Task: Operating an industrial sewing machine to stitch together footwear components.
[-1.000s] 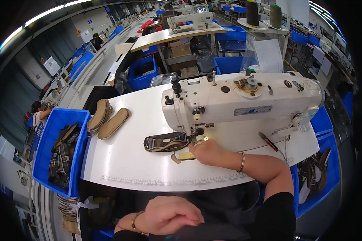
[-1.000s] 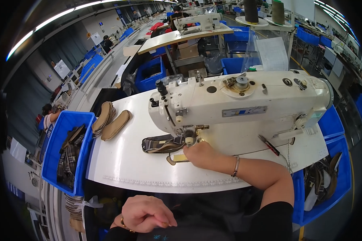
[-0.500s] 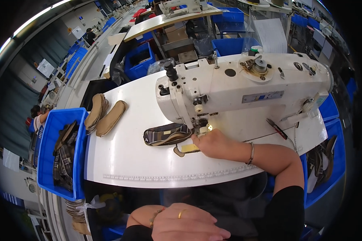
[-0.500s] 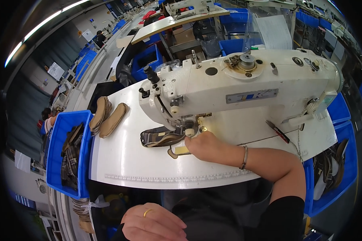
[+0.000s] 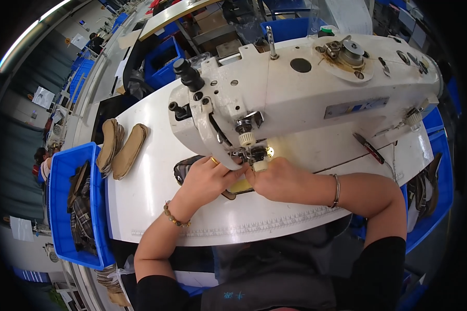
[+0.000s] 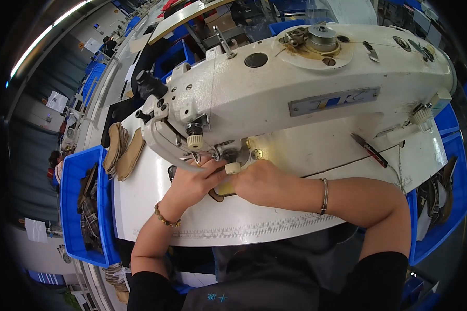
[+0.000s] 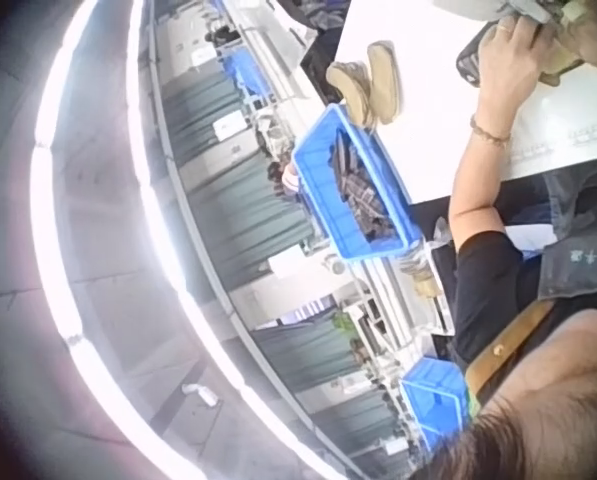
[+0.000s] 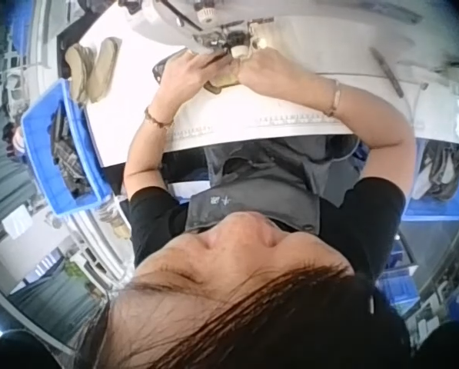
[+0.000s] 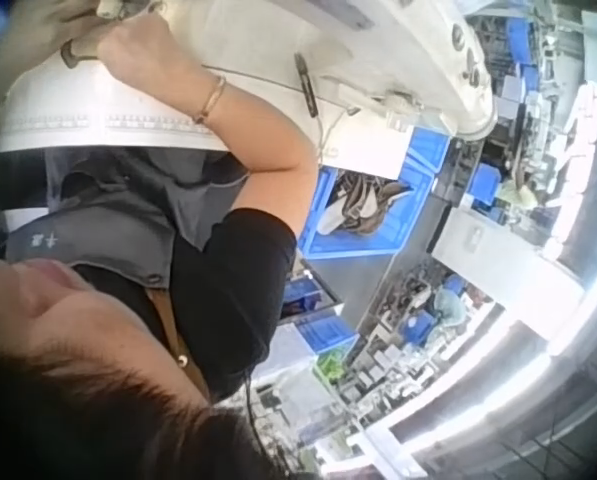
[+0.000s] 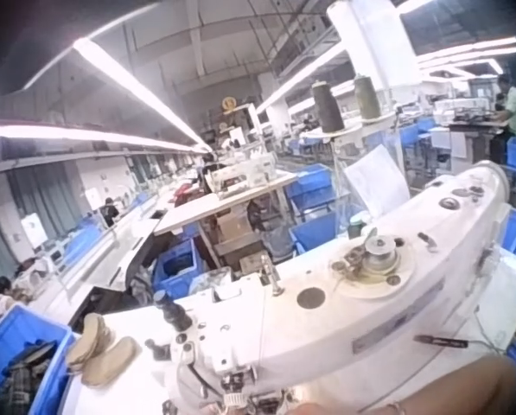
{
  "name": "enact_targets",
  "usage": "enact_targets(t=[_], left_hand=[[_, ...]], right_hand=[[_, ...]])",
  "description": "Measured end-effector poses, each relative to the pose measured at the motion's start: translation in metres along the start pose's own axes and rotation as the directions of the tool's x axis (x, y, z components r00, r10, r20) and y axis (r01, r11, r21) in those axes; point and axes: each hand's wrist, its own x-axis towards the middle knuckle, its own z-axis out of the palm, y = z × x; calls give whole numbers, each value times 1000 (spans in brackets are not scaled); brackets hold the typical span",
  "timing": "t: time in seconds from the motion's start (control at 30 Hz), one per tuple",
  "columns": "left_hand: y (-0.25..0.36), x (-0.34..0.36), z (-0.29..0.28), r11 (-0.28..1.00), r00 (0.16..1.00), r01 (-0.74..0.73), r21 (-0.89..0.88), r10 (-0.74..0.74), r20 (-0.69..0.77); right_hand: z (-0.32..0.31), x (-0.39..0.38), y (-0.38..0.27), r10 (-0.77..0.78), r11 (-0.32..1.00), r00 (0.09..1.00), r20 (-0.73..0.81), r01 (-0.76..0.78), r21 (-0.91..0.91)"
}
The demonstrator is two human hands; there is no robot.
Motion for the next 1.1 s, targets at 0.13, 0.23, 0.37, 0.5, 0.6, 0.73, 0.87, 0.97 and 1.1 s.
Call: enact_targets(t=[0.13, 0.23, 0.37, 0.5, 0.6, 0.73, 0.87, 0.97, 1.1], left_hand=[[-6, -4, 11, 999, 998, 20, -43, -23, -63], [-2, 1, 5, 997, 997, 68, -47, -70, -28], [-6, 3, 1, 996, 996, 72, -46, -74, -49], [-9, 2, 5, 982, 985, 147, -116, -156, -69], [-13, -1, 16, 981, 981, 106, -163, -130, -145], [-9, -1, 16, 979, 978, 149, -142, -167, -127], [-11, -8, 9, 925, 953, 289, -249, -303, -21], [-19, -11, 17, 872, 920, 328, -363, -382, -85], [-25, -12, 27, 818, 899, 333, -470, -425, -103]], right_hand=[[0, 0, -3, 66, 995, 996, -54, -62, 73], [1, -2, -3, 71, 996, 996, -49, -68, 58], [1, -1, -2, 51, 997, 998, -48, -48, 62], [12, -4, 1, -34, 992, 992, 122, 49, -116], [18, -3, -1, 32, 999, 995, -91, -31, 18], [17, -4, 0, 26, 999, 996, -89, -28, -18], [-3, 3, 0, 105, 991, 874, 474, -130, 21], [15, -2, 4, 17, 993, 919, 394, 32, -117], [3, -2, 2, -28, 990, 922, 386, 78, -115]])
